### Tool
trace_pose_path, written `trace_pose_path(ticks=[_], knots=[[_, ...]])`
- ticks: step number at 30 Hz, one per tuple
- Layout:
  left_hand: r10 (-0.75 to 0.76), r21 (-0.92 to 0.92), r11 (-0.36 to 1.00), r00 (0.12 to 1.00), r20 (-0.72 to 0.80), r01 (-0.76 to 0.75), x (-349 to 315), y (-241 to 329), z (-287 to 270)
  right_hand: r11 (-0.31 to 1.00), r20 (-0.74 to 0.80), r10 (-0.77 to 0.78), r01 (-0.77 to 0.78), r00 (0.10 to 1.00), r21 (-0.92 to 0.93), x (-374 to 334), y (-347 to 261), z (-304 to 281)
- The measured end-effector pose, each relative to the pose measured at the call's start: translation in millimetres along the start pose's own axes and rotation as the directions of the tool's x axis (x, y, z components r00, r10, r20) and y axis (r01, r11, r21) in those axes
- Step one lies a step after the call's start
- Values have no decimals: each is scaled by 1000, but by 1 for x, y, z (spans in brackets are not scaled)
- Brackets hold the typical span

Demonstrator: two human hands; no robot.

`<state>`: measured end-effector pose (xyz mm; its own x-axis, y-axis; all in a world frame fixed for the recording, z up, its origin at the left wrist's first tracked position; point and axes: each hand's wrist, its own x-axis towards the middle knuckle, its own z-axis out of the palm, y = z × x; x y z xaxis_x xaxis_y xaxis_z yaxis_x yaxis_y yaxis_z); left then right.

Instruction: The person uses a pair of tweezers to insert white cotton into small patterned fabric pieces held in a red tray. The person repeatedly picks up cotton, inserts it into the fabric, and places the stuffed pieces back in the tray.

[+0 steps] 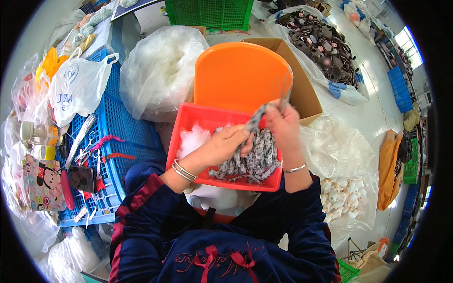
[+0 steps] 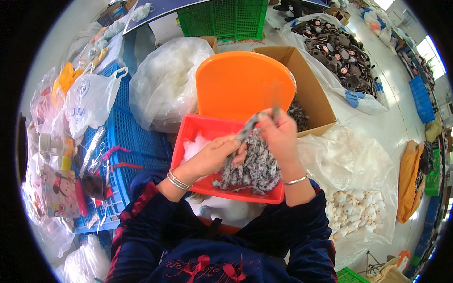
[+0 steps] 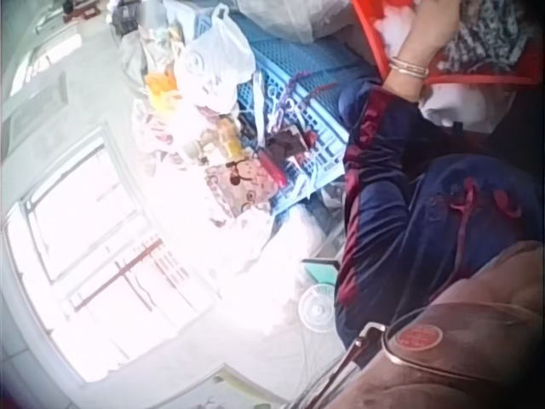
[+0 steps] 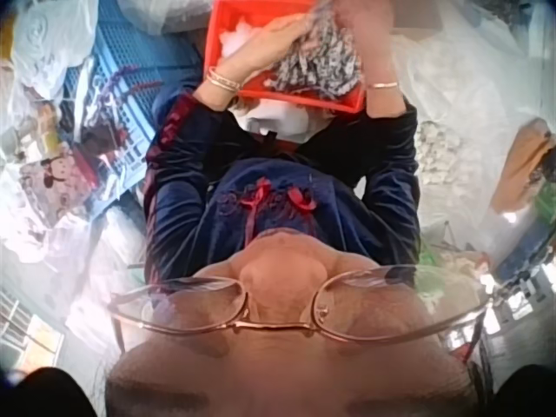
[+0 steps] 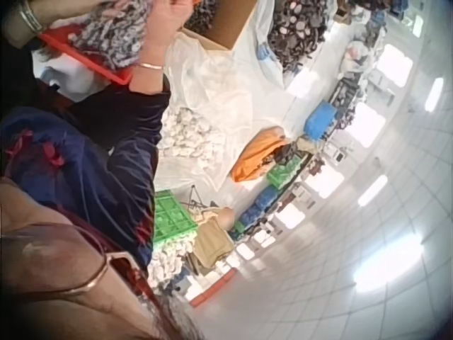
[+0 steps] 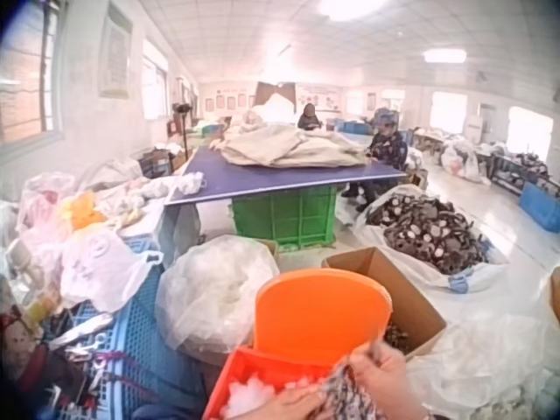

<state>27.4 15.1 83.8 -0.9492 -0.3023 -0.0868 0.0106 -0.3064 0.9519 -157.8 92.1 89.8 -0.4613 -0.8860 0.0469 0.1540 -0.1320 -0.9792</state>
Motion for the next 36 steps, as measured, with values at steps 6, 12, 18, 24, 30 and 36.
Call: trace_pose_path(ticks=[6,12,18,24,30,36], knots=[[-26,58,998,1000,6,26,0,9,1,996,-76,-45,51,996,75,9,-4,-17],[28,158,987,998,-62,-18,1,10,-3,938,-4,56,-52,998,343,2,-4,-8],[11,151,988,999,-51,-4,-1,8,-2,966,136,211,-228,968,119,-12,3,14],[141,237,967,967,-214,-88,1,4,-6,969,72,179,-189,981,159,1,-2,-5],[122,366,930,928,-351,16,2,10,-12,953,285,271,-298,919,56,-7,-9,-1],[-18,216,972,950,-311,89,2,5,-9,985,306,175,-164,936,-60,-9,-6,6]])
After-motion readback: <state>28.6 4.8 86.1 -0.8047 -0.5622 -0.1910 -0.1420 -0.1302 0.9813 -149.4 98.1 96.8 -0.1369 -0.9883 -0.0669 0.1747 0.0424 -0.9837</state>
